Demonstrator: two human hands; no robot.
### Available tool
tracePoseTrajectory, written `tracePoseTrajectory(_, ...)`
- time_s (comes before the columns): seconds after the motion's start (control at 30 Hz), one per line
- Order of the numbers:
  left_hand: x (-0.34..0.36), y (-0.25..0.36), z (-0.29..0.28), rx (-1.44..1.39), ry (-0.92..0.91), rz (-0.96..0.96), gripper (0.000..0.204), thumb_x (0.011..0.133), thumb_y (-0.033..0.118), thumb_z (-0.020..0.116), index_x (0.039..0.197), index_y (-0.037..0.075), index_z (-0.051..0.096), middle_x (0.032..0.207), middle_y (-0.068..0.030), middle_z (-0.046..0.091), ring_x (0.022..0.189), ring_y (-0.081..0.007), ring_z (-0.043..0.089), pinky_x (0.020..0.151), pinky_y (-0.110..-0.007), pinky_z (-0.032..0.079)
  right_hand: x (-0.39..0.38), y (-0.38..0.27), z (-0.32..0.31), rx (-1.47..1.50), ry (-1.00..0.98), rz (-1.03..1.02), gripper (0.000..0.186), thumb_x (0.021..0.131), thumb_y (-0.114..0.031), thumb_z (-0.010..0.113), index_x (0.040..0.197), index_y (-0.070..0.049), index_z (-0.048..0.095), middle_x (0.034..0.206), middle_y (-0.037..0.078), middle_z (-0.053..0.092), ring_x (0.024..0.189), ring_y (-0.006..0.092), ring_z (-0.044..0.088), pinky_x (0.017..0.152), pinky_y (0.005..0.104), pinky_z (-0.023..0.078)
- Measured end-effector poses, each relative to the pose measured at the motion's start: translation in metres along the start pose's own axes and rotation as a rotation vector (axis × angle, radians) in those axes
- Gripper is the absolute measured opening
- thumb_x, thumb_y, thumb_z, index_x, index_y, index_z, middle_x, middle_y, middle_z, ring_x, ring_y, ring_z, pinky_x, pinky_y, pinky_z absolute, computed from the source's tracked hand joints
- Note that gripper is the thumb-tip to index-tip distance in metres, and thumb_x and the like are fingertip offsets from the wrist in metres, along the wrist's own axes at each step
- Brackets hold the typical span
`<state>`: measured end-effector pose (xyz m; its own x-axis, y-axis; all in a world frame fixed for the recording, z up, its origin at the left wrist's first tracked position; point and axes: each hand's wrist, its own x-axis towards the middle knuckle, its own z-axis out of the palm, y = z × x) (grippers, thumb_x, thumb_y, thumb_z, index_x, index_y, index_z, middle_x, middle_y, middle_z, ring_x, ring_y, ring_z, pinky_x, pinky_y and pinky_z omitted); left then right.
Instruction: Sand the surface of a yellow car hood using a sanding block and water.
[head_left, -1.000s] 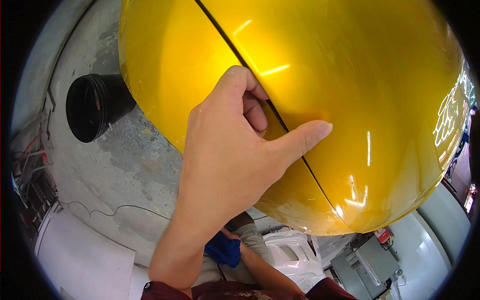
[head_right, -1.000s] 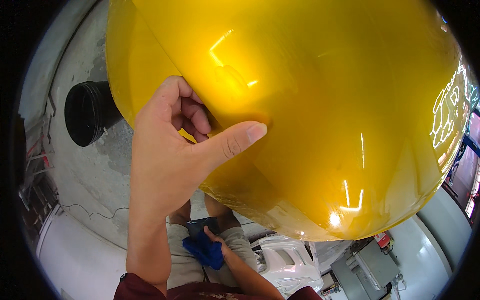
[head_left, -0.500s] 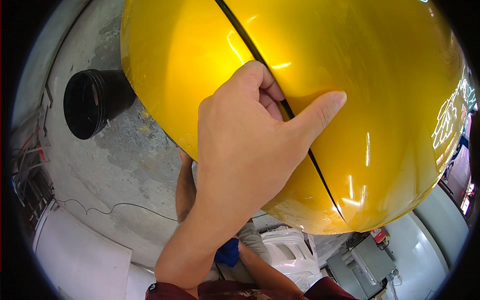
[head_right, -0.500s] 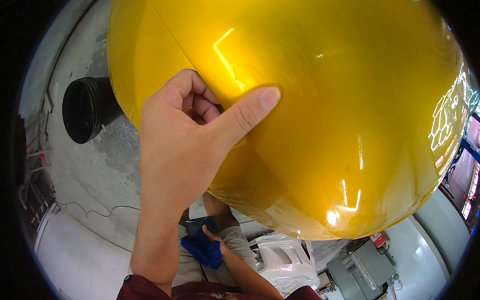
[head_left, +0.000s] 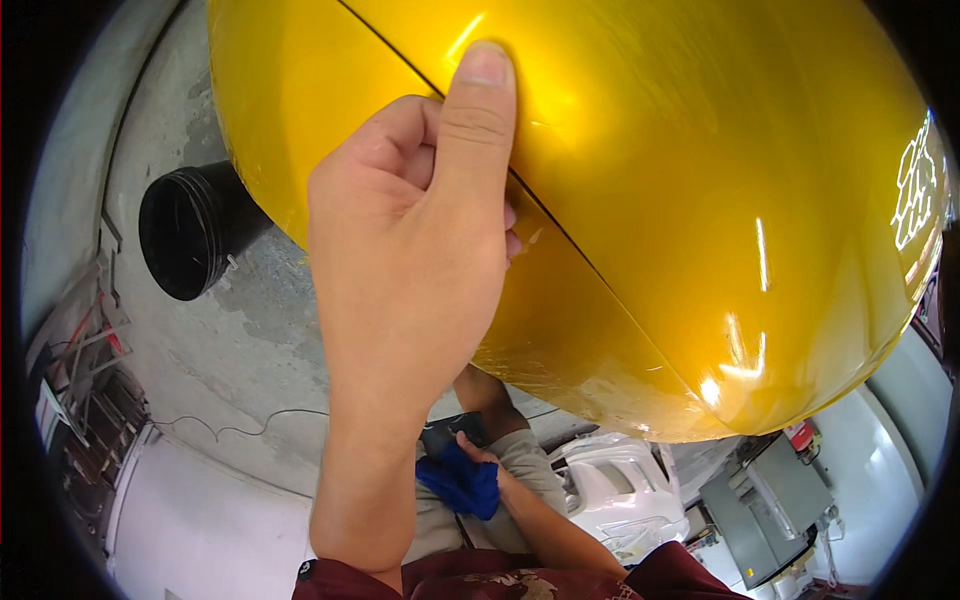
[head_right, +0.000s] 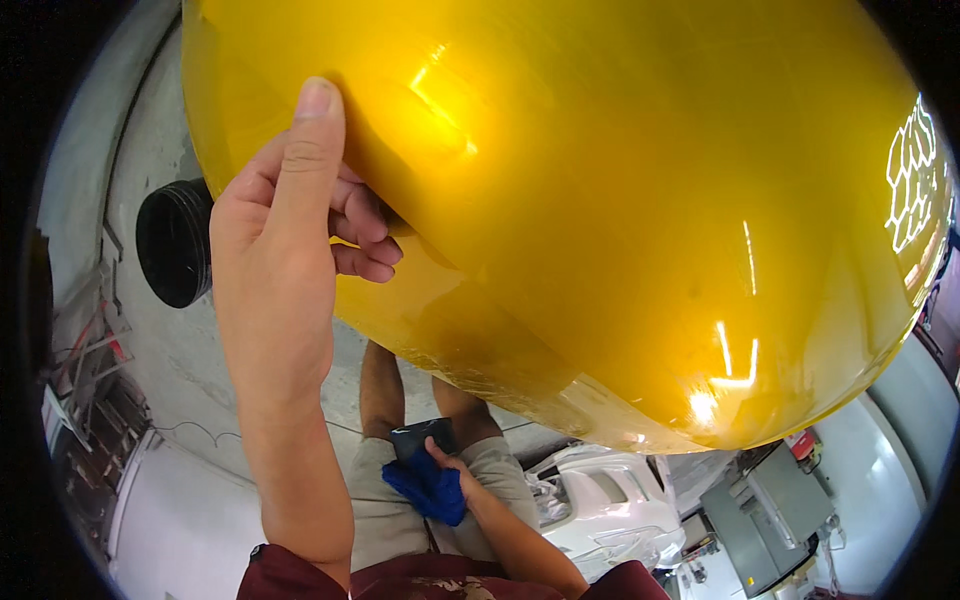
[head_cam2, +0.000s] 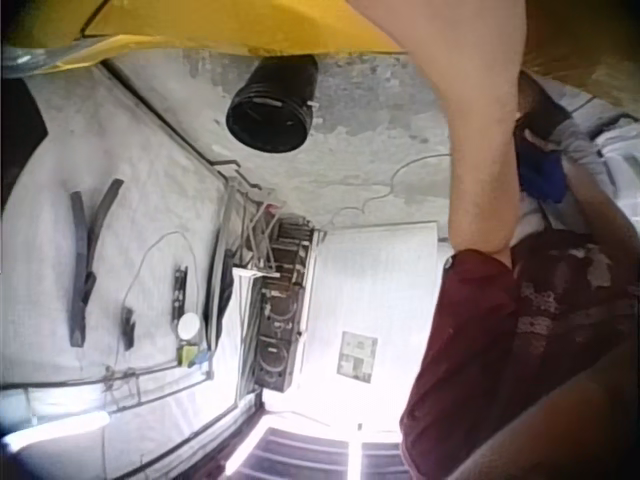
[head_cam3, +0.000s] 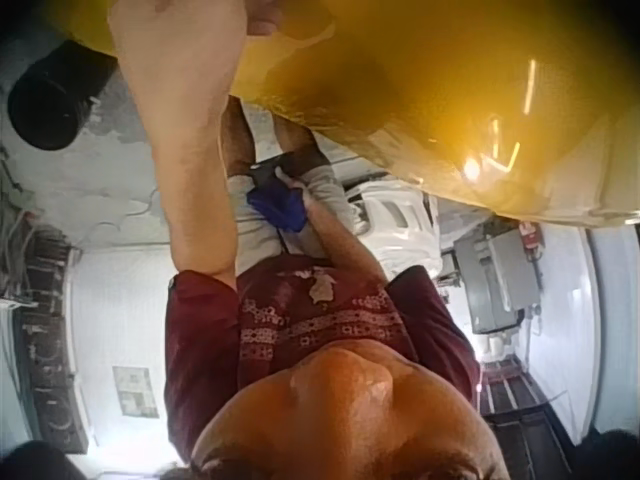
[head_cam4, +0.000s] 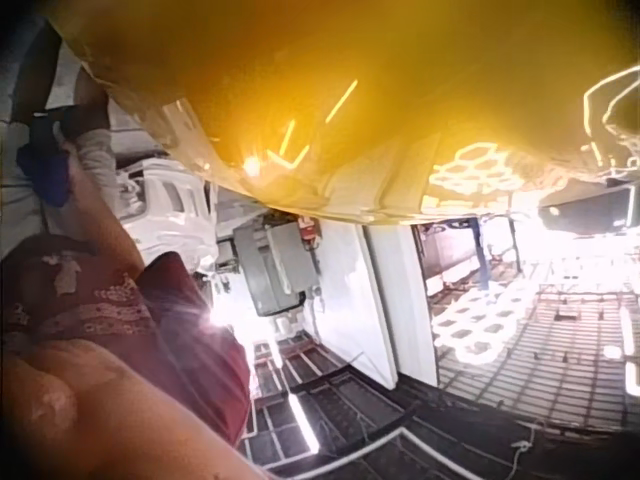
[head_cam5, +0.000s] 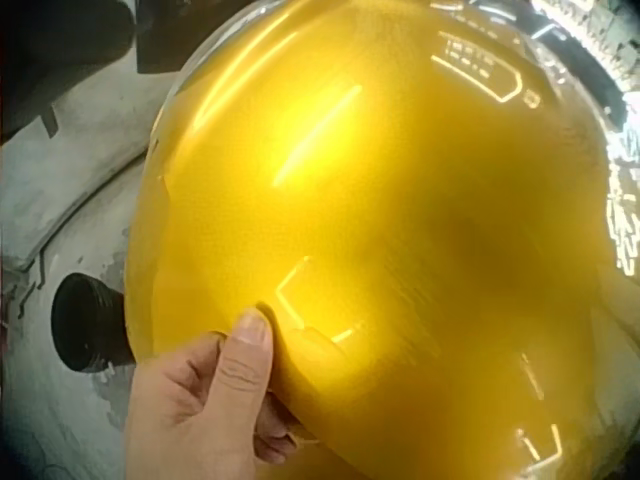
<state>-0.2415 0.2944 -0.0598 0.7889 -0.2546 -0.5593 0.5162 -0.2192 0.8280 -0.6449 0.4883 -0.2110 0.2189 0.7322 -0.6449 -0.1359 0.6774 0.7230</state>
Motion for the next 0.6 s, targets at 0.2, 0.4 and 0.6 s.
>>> tracePoseTrajectory(0.2,-0.003,0.002,0.003,0.032,0.044,-0.002,0.044,0.092,0.037,0.071,0.07,0.002,0.057,0.059,0.0006,0.055,0.05,-0.0046,0.048,0.049,-0.02,0.039,0.005,-0.002,-0.009,-0.062,-0.097,0.054,0.081,0.092,-0.068,0.047,0.137,-0.001,0.051,0.125,0.018,0.064,0.109,0.0286,0.065,0.094,0.0385,0.052)
tracePoseTrajectory(0.4,-0.004,-0.006,0.004,0.053,-0.001,0.126,0.04,0.087,0.04,0.075,0.081,0.003,0.061,0.062,-0.0009,0.056,0.051,-0.0078,0.057,0.05,-0.019,0.046,0.009,0.006,-0.008,-0.091,-0.007,-0.048,0.082,0.091,-0.069,0.047,0.135,0.0,0.052,0.125,0.018,0.064,0.11,0.0294,0.065,0.095,0.039,0.052)
tracePoseTrajectory(0.6,-0.007,-0.006,-0.004,0.243,-0.073,0.124,0.04,0.079,0.031,0.085,0.093,0.002,0.061,0.077,0.0,0.06,0.06,-0.0063,0.057,0.055,-0.018,0.047,0.009,-0.001,-0.008,-0.02,-0.022,-0.012,0.083,0.09,-0.069,0.049,0.134,0.001,0.053,0.125,0.018,0.064,0.113,0.0294,0.063,0.097,0.0401,0.051)
